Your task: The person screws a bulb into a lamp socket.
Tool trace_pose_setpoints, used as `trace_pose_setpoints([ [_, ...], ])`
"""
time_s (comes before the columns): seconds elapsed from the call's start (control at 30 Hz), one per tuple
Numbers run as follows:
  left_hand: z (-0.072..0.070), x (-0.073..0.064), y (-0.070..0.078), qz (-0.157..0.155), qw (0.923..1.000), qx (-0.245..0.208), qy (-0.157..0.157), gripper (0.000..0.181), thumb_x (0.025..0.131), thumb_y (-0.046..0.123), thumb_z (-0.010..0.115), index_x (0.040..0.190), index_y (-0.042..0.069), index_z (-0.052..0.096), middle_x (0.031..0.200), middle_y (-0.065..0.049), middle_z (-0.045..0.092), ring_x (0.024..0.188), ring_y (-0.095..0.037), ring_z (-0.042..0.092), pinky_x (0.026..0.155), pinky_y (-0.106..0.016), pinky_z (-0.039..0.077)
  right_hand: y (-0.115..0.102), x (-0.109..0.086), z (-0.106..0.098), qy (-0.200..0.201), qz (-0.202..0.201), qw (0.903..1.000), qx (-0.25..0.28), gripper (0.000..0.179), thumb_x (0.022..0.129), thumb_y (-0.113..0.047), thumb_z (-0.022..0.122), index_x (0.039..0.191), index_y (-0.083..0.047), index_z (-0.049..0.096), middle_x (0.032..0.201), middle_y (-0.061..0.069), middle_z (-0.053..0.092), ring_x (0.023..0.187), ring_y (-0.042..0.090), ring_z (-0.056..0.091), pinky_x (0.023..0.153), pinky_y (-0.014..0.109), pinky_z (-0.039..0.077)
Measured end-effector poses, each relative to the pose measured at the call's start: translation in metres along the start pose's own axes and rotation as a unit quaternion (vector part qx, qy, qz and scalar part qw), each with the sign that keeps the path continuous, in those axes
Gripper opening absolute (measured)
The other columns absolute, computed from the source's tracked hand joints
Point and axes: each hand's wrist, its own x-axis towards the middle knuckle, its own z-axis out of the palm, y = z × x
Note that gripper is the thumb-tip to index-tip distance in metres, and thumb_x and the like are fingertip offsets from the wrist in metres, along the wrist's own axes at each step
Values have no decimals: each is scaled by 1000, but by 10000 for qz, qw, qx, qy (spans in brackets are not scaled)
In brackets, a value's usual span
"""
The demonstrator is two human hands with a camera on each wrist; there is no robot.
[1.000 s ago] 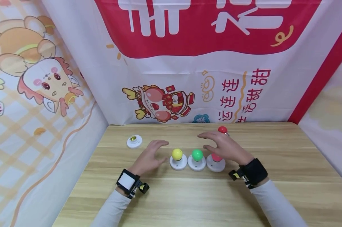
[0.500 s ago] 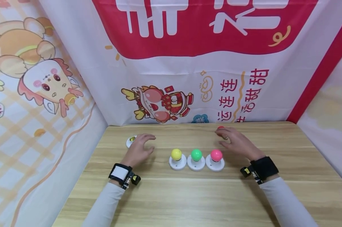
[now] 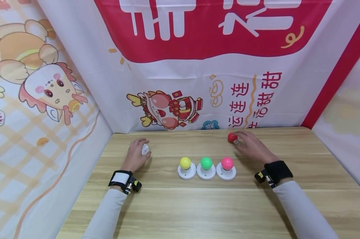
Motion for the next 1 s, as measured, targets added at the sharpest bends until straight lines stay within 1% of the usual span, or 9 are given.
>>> trace_pose_setpoints([
  [0.2,1,0,-11,-412,9987,136,-252,71,95,23,80,150,-9,48,156,-33,44,147,-50,37,123,-65,37,9,11,4,53,19,10000,-62,59,99,-17,75,151,3,53,154,29,53,146,50,46,121,68,40],
  [0.33,3,0,-14,-725,9960,189,-489,79,97,28,77,156,-7,39,159,-34,39,147,-50,35,123,-65,37,11,16,7,38,39,10000,21,62,100,-18,74,152,5,50,155,31,50,145,50,46,121,67,40],
  [0.43,4,0,-15,-925,9935,219,-624,82,98,31,76,159,-6,35,161,-33,37,148,-50,35,123,-65,37,12,20,10,-31,96,9999,76,63,101,-18,73,154,5,48,158,31,47,147,50,45,122,67,40],
  [0.57,4,0,-16,-1106,9912,328,-650,81,99,31,75,159,-7,36,161,-34,37,147,-51,38,122,-64,38,13,24,13,-143,186,9997,111,66,102,-20,72,157,3,45,162,31,41,149,51,42,122,67,38],
  [0.63,3,-1,-16,-1178,9901,388,-661,80,99,31,75,158,-8,37,160,-34,38,146,-52,39,121,-65,40,12,27,14,-206,233,9994,131,67,103,-21,71,159,1,43,162,31,40,148,51,42,121,67,40],
  [0.8,0,-1,-15,-1236,9888,487,-677,76,98,29,75,154,-10,41,156,-36,42,143,-52,42,118,-64,43,9,31,14,-326,302,9989,110,67,105,-22,68,162,-2,39,163,29,41,149,50,42,121,67,40],
  [0.9,-1,1,-14,-1265,9883,512,-674,74,97,28,76,152,-10,44,153,-35,45,141,-51,43,118,-63,43,9,32,15,-334,298,9990,66,63,107,-23,66,161,-3,41,163,28,43,150,48,42,123,66,40],
  [1.0,-2,2,-13,-1296,9875,557,-705,76,96,29,77,152,-10,44,152,-36,45,139,-50,44,116,-62,44,10,34,16,-287,252,9993,27,56,108,-21,64,157,0,47,159,29,48,148,48,46,121,65,42],
])
